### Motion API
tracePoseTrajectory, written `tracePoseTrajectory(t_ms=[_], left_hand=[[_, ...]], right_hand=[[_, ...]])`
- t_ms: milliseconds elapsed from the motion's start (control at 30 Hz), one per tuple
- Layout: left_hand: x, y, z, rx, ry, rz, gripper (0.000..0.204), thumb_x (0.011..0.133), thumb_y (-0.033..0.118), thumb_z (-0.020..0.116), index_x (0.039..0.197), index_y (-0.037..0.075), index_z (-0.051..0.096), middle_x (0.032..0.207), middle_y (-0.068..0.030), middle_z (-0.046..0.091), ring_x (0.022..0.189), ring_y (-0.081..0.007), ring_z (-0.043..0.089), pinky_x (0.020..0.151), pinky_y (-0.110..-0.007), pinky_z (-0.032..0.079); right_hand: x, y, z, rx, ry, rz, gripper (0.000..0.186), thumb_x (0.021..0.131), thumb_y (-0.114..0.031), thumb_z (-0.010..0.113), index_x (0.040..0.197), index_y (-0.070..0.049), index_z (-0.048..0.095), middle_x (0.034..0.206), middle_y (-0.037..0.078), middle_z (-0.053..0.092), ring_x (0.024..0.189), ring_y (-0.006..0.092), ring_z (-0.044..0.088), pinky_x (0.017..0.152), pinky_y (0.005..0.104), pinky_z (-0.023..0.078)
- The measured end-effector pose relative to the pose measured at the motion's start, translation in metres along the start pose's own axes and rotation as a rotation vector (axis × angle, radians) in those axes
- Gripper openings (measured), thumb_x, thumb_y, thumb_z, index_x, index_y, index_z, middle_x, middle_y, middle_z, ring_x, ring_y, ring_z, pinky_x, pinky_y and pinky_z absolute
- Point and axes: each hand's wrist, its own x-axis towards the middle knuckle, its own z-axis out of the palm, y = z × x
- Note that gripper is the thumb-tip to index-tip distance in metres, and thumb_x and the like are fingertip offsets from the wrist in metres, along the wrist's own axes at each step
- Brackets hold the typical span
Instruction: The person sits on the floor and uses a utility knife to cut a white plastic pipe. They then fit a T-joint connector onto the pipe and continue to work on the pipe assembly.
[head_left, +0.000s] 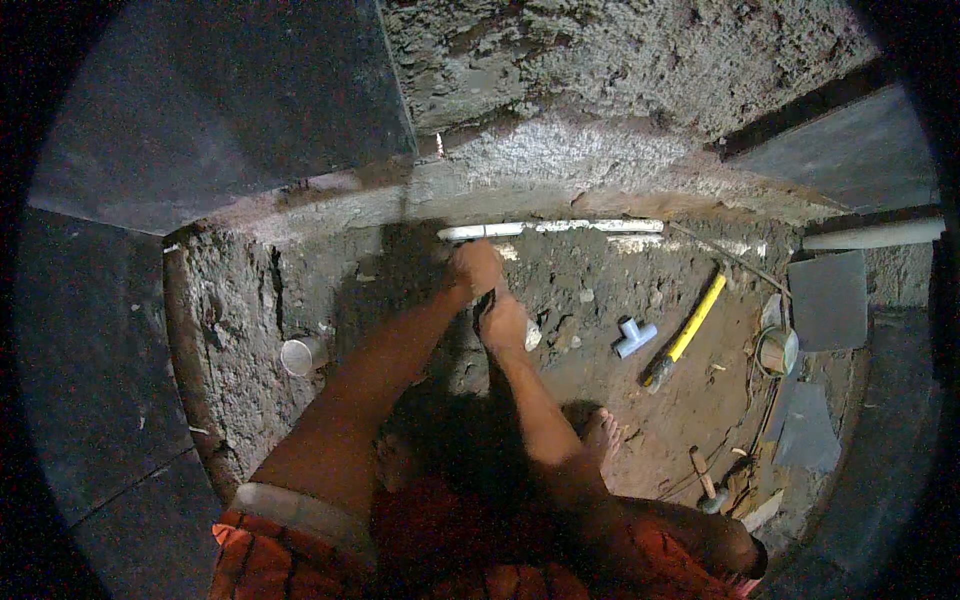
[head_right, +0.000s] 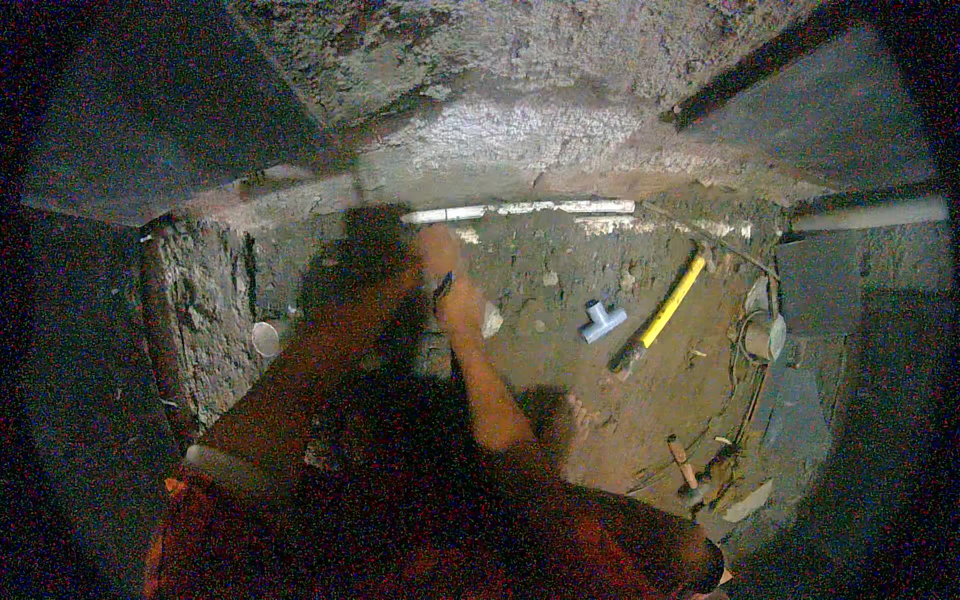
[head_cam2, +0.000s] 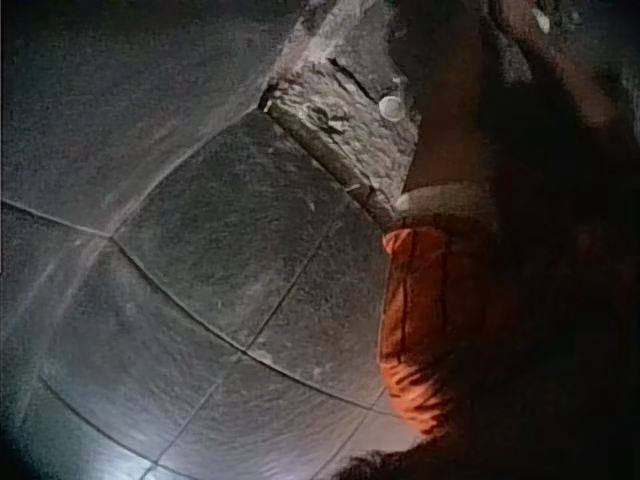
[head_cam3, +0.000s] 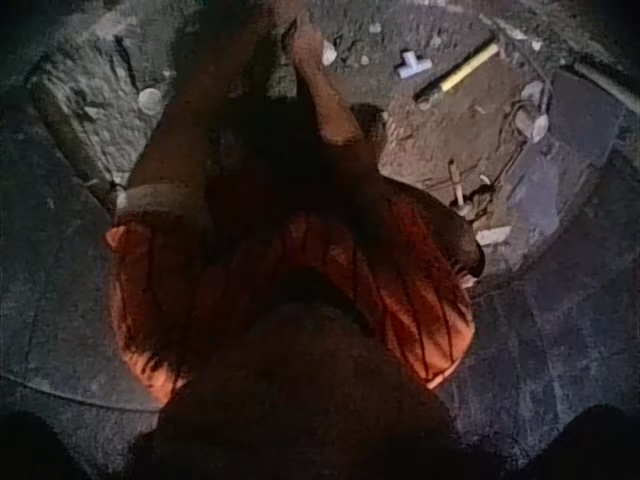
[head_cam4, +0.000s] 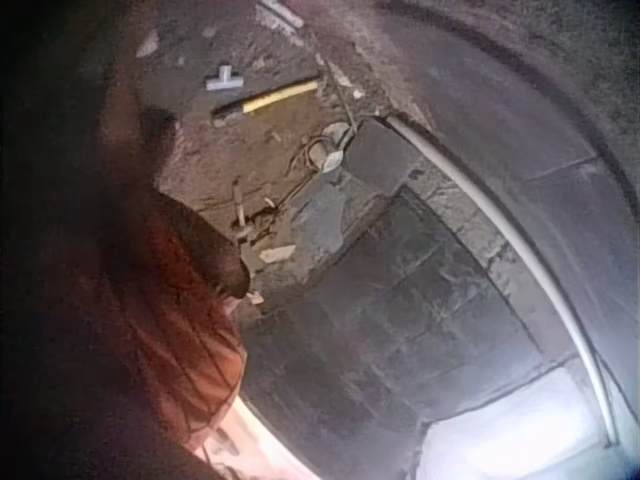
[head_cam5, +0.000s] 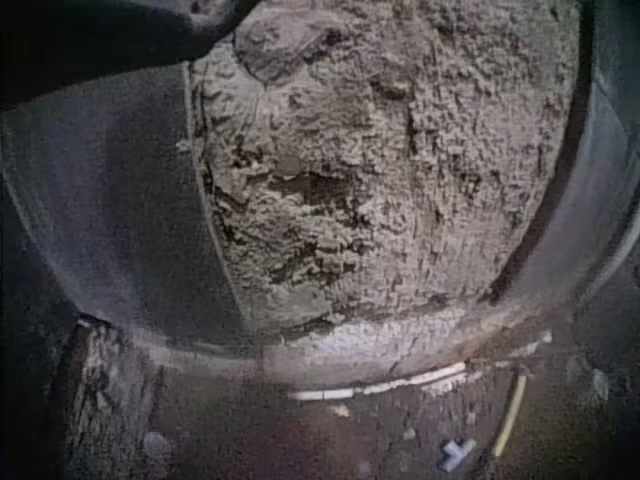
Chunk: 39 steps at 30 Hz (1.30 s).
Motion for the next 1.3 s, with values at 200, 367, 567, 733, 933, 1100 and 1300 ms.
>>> tracePoseTrajectory(t_ms=[200,367,567,733,933,1100,1300], left_hand=[[-0.013,0.025,0.011,-0.047,-0.114,-0.072,0.023,0.086,0.031,0.068,0.074,0.012,0.072,0.065,-0.0092,0.062,0.065,-0.0313,0.065,0.067,-0.042,0.058],[0.004,-0.005,0.012,0.057,-0.111,0.138,0.021,0.086,0.031,0.067,0.076,0.013,0.071,0.067,-0.0091,0.061,0.065,-0.0300,0.064,0.067,-0.043,0.056],[0.007,-0.006,0.022,0.072,-0.092,0.171,0.019,0.086,0.030,0.066,0.075,0.015,0.068,0.069,-0.0072,0.058,0.066,-0.0272,0.062,0.066,-0.044,0.054],[0.006,0.011,0.014,0.451,-0.403,0.595,0.022,0.090,0.033,0.066,0.092,0.011,0.069,0.084,-0.0088,0.064,0.077,-0.0263,0.065,0.077,-0.044,0.056],[0.000,0.035,-0.030,-0.134,-0.252,-0.231,0.028,0.087,0.033,0.069,0.097,0.007,0.074,0.086,-0.0131,0.071,0.076,-0.0297,0.067,0.079,-0.045,0.058],[-0.005,0.021,-0.030,-0.132,-0.091,-0.116,0.026,0.084,0.030,0.070,0.082,0.005,0.075,0.068,-0.0109,0.067,0.064,-0.0299,0.066,0.065,-0.047,0.056],[-0.026,0.055,-0.011,0.230,0.140,0.175,0.020,0.087,0.023,0.062,0.074,0.011,0.072,0.062,-0.0047,0.062,0.053,-0.0248,0.058,0.050,-0.044,0.048]], right_hand=[[0.008,0.017,-0.004,0.099,0.067,0.144,0.052,0.094,-0.024,0.058,0.144,-0.010,0.051,0.094,0.029,0.072,0.087,0.0518,0.069,0.078,0.0611,0.054],[-0.013,-0.007,-0.013,0.183,0.082,-0.023,0.061,0.097,-0.027,0.054,0.154,-0.011,0.041,0.093,0.029,0.072,0.085,0.0505,0.069,0.075,0.0613,0.054],[0.001,0.009,0.000,0.034,0.052,0.022,0.036,0.096,-0.025,0.055,0.123,-0.003,0.064,0.093,0.028,0.072,0.085,0.0491,0.070,0.075,0.0607,0.054],[0.014,0.020,-0.002,0.015,0.036,0.063,0.029,0.094,-0.023,0.059,0.110,-0.001,0.069,0.095,0.028,0.073,0.086,0.0491,0.071,0.078,0.0600,0.055],[0.002,-0.016,-0.026,0.146,0.084,0.219,0.031,0.096,-0.024,0.057,0.116,-0.003,0.068,0.097,0.029,0.072,0.089,0.0521,0.069,0.078,0.0602,0.054],[-0.002,-0.004,-0.017,0.184,0.058,0.040,0.035,0.097,-0.022,0.056,0.127,-0.005,0.061,0.097,0.031,0.071,0.090,0.0532,0.068,0.077,0.0614,0.053],[0.007,0.037,-0.004,0.103,0.152,0.072,0.051,0.095,-0.018,0.055,0.146,-0.011,0.049,0.095,0.029,0.071,0.087,0.0534,0.068,0.075,0.0626,0.052]])
